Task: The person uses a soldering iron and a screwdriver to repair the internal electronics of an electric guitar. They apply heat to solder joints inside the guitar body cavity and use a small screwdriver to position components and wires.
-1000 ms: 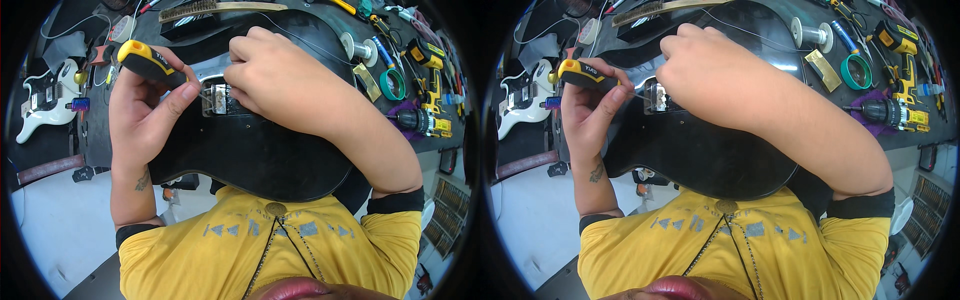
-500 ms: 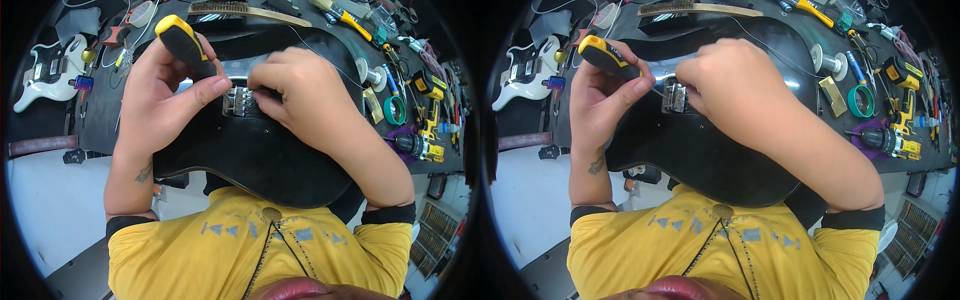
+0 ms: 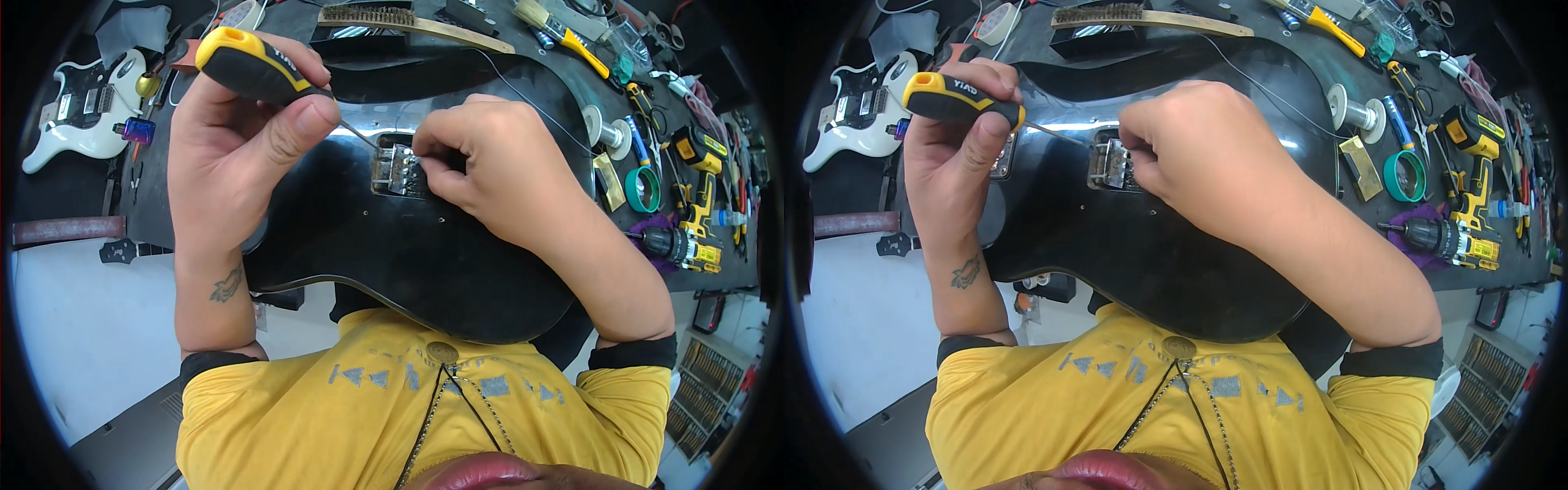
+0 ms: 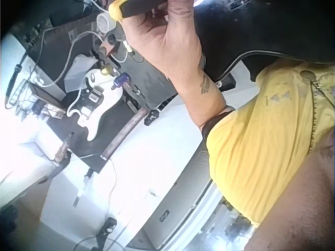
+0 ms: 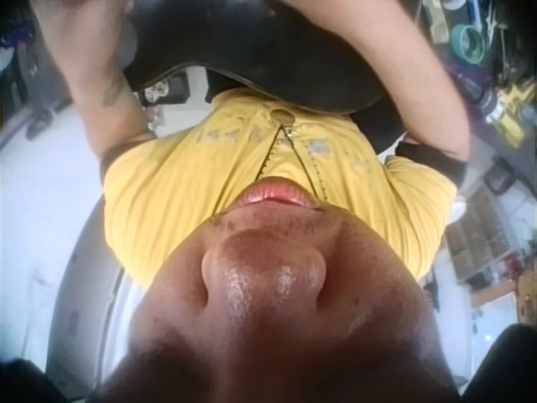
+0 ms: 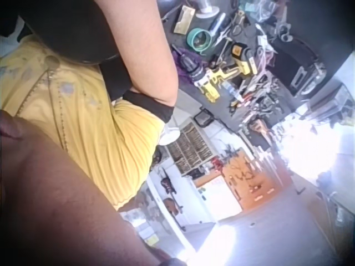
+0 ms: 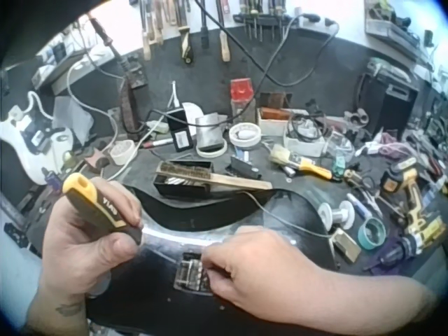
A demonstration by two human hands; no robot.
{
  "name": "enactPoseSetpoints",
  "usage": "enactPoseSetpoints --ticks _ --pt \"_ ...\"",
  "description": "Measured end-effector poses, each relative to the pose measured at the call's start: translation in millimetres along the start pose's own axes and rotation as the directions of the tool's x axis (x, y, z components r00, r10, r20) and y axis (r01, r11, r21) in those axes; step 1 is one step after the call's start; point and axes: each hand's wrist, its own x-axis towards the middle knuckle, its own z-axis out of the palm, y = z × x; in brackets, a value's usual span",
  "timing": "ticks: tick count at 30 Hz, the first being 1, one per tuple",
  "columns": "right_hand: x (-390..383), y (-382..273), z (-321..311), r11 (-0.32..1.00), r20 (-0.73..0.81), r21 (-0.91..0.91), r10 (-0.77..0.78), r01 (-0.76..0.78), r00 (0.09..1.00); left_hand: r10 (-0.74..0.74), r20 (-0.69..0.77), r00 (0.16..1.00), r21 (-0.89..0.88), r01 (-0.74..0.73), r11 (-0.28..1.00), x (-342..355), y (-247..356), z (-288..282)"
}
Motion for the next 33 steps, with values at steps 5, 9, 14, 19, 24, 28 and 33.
enactPoseSetpoints --ticks 5,9,14,19,24,28,33 --pt "-4.9 -0.1 2.1 0.986 -0.023 -0.137 -0.094 0.09 0.995 0.008 0.033 0.999 0.005 -0.009 1.0 1.3 0.7 -1.1" --pt "-5.2 -1.3 1.8 0.964 -0.024 -0.217 -0.163 0.154 0.986 0.062 0.031 0.998 0.053 -0.063 0.997 2.6 -0.4 -0.4" --pt "-4.7 -3.0 1.9 0.961 -0.009 -0.227 -0.162 0.155 0.987 0.104 0.048 0.993 0.029 -0.105 0.994 2.7 -0.9 0.3" --pt "-5.0 -3.1 2.9 0.952 -0.03 -0.238 -0.206 0.193 0.978 0.147 0.059 0.987 0.053 -0.15 0.987 3.7 -3.1 -2.4" --pt "-3.4 -3.5 2.1 0.958 -0.007 -0.201 -0.209 0.203 0.978 0.144 0.059 0.988 0.075 -0.148 0.986 2.8 -2.4 -4.1" --pt "-2.2 -1.7 3.5 0.956 -0.016 -0.191 -0.231 0.224 0.973 0.123 0.057 0.991 0.073 -0.127 0.989 2.9 -1.7 -3.9" --pt "-1.2 -2.3 2.0 0.958 0.0 -0.183 -0.226 0.222 0.974 0.13 0.03 0.991 0.072 -0.132 0.989 2.8 -3.8 -3.7"
